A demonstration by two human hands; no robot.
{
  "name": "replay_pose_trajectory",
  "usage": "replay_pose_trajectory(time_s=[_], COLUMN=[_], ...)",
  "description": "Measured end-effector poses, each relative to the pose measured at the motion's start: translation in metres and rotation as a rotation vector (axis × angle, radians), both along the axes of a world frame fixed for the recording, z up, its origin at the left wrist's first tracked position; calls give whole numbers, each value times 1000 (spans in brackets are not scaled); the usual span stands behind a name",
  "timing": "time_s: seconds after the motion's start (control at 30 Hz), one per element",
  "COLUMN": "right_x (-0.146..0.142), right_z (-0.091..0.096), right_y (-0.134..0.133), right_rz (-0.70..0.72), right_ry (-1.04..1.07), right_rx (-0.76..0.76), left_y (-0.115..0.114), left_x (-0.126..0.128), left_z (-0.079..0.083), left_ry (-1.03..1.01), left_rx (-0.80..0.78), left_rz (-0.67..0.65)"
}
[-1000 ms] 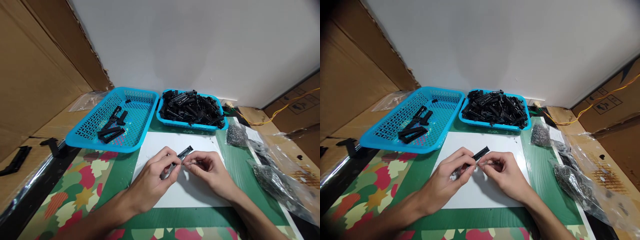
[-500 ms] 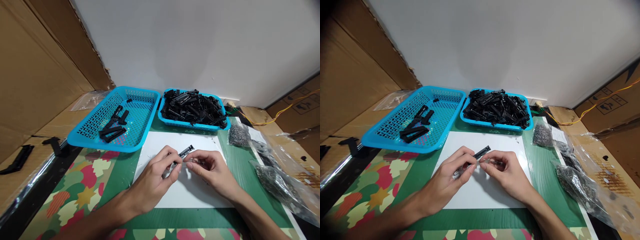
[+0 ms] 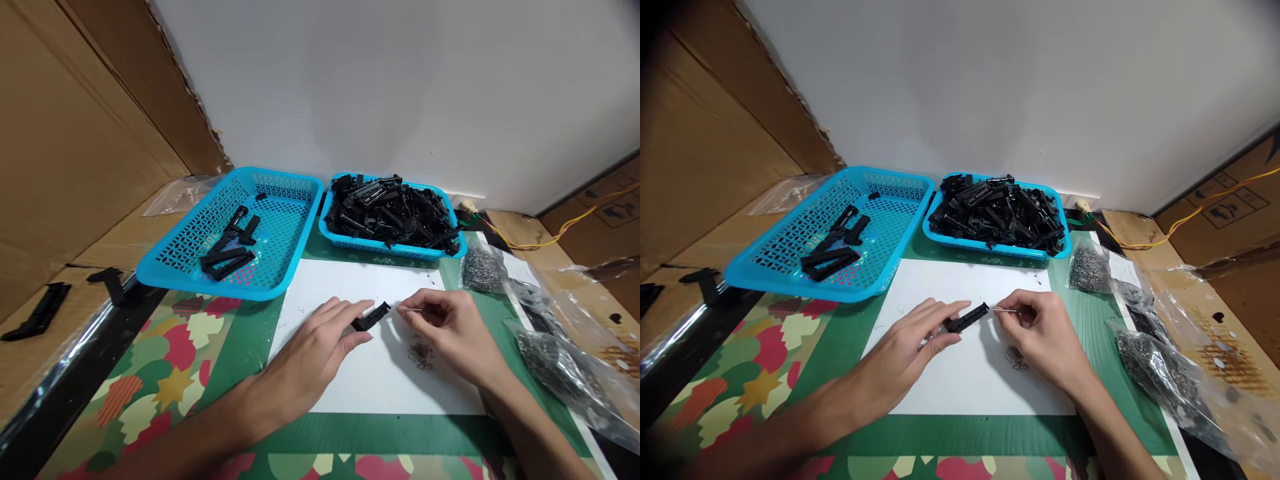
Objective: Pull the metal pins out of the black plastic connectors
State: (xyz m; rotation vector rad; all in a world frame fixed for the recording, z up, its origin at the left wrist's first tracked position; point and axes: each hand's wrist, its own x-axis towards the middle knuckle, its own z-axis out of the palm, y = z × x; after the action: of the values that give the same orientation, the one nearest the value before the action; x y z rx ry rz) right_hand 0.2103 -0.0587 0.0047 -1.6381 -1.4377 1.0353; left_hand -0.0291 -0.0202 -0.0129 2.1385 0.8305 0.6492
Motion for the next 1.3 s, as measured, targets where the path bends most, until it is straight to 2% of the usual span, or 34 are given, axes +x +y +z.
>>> replay_pose_trajectory(time_s=[0.17,0.47,0.8,1.1,1.3], right_x=[-5,-10,-12,-13,-13], right_z=[-4,-12,-14,-8,-8], right_y=[1,-1,-3,-1,-1], right_rz=[93,85,112,115,124], right_ry=[-67,-181,-200,-225,-215], right_rx=[-116,-50,38,7,-18], left_y=[0,-1,2,0,-1], left_x=[2,5,4,5,4], left_z=[-5,-1,4,3,-2], left_ry=[-1,18,34,51,41], left_rx=[107,188,19,95,56], left_rz=[-55,-95,-35,-71,-114])
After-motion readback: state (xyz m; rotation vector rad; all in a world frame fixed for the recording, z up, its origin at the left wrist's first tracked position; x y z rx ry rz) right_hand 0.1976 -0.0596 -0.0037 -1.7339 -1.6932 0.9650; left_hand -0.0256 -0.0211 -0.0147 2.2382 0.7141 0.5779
